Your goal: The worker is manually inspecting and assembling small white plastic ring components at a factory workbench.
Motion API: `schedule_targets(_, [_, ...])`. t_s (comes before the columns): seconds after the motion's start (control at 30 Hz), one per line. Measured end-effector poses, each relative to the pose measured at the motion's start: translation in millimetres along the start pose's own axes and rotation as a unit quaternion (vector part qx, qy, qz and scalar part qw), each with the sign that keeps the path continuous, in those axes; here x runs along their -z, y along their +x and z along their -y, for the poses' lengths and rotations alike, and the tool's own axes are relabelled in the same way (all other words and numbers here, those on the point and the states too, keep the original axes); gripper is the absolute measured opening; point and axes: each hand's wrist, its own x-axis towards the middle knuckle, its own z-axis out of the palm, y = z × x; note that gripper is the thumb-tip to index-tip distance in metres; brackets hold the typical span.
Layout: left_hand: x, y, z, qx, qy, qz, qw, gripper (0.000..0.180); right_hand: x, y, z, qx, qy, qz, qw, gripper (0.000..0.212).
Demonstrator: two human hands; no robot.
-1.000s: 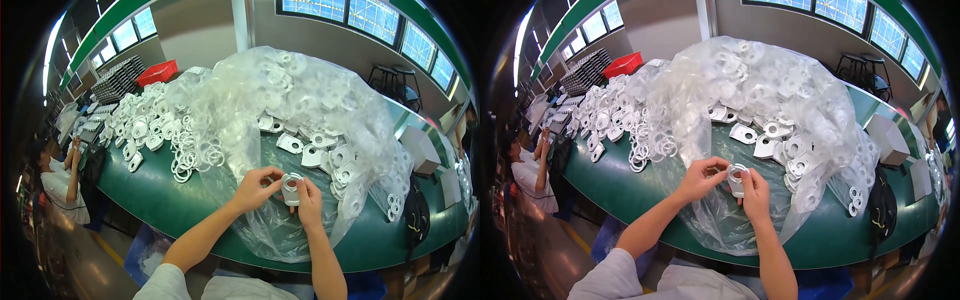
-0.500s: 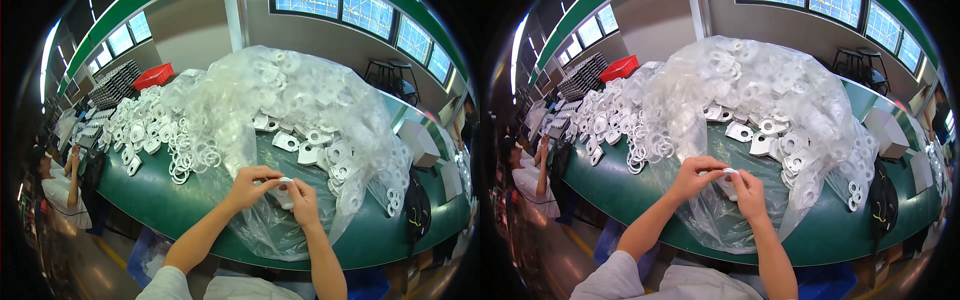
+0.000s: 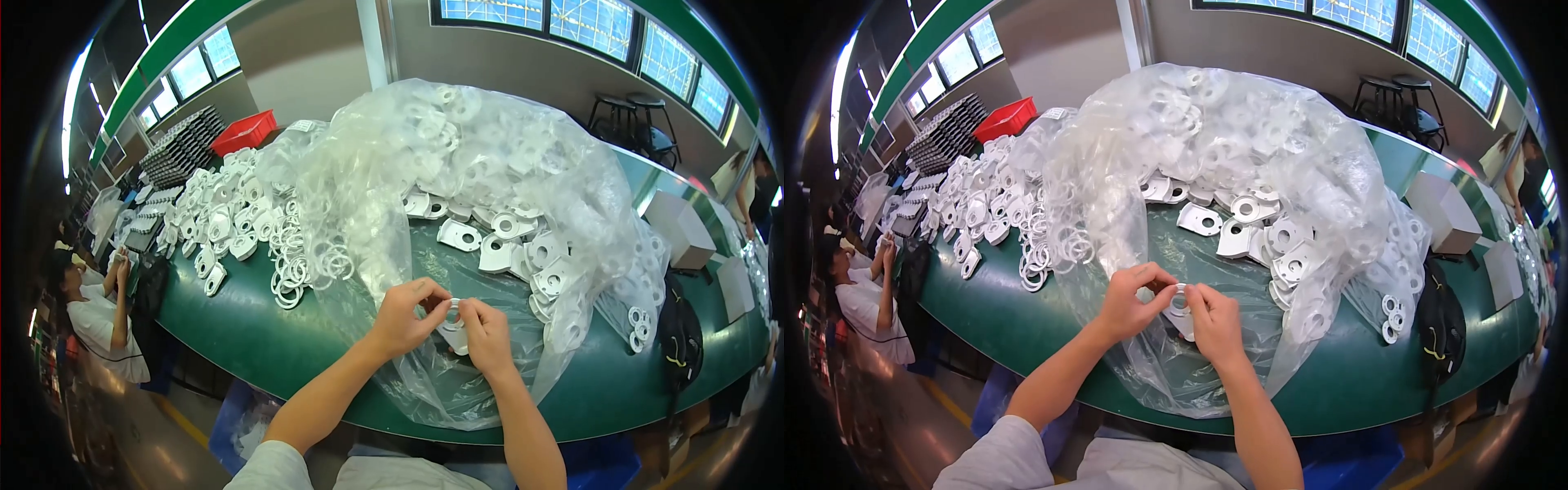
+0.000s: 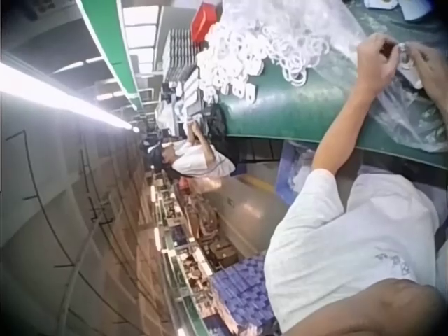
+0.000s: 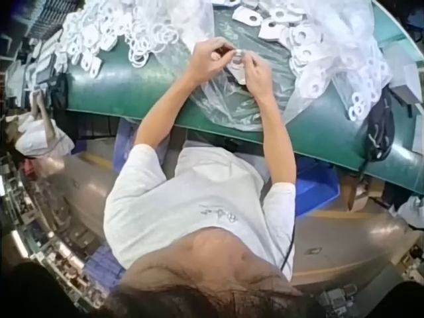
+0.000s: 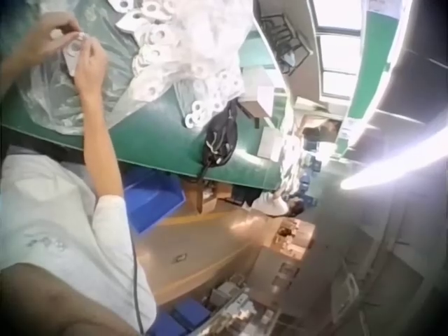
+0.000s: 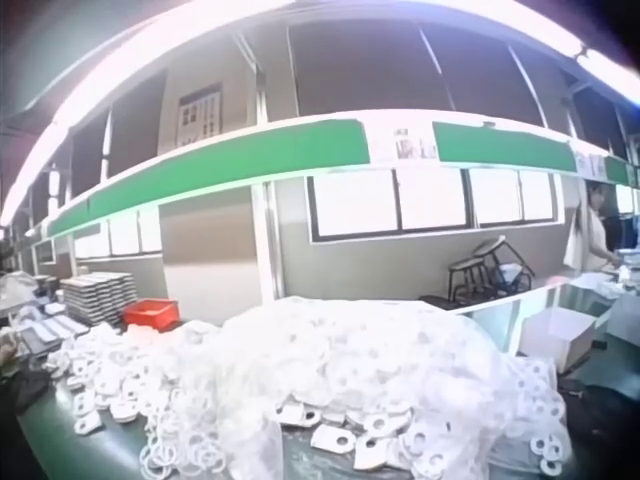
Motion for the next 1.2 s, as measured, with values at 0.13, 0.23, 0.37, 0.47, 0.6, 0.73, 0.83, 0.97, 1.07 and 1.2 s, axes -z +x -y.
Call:
schedule_targets(0.13, [3.5,3.8,0.7,0.048,-0.051,-0.003,0.998,0.013,-1.5,-0.8,21.0,0.041,-0.025,0.001,0.999,0.027])
schedule_targets(0.23, [4.2,1.5,8.5,0.017,-0.041,0.027,0.999,0.013,-1.2,-2.6,23.6,0.027,-0.057,-0.008,0.998,0.024])
schedule_targets(0.37, [8.5,3.2,5.5,0.025,-0.059,0.031,0.997,0.013,1.5,-3.2,18.9,0.039,-0.071,0.002,0.997,0.024])
schedule_targets(0.47, [6.1,-1.5,7.2,0.077,-0.065,0.049,0.994,0.020,-3.0,-0.6,8.1,0.013,-0.011,0.011,1.000,0.024])
schedule_targets(0.6, [-2.9,0.1,7.1,0.083,-0.107,0.090,0.987,0.036,2.1,6.2,-8.4,0.026,0.111,0.003,0.994,0.028])
schedule_targets(0.73, [1.1,-1.1,20.7,0.139,-0.216,0.136,0.957,0.039,6.4,4.5,9.5,-0.090,0.241,0.056,0.965,0.027])
schedule_targets(0.83, [0.9,1.5,25.8,0.180,-0.270,0.146,0.935,0.036,5.2,0.5,12.8,-0.096,0.227,0.053,0.968,0.020])
schedule_targets(0.97, [0.9,-1.4,29.3,0.168,-0.238,0.106,0.951,0.032,1.0,5.3,11.3,-0.054,0.154,0.071,0.984,0.024])
schedule_targets(1.07, [-1.5,-2.6,20.4,0.164,-0.244,0.102,0.950,0.030,2.4,7.6,-5.9,0.013,0.058,0.039,0.997,0.031])
schedule_targets(1.2, [27.6,-9.1,3.2,0.124,-0.211,0.036,0.969,0.033,1.6,-0.9,11.2,-0.056,0.166,0.090,0.980,0.028])
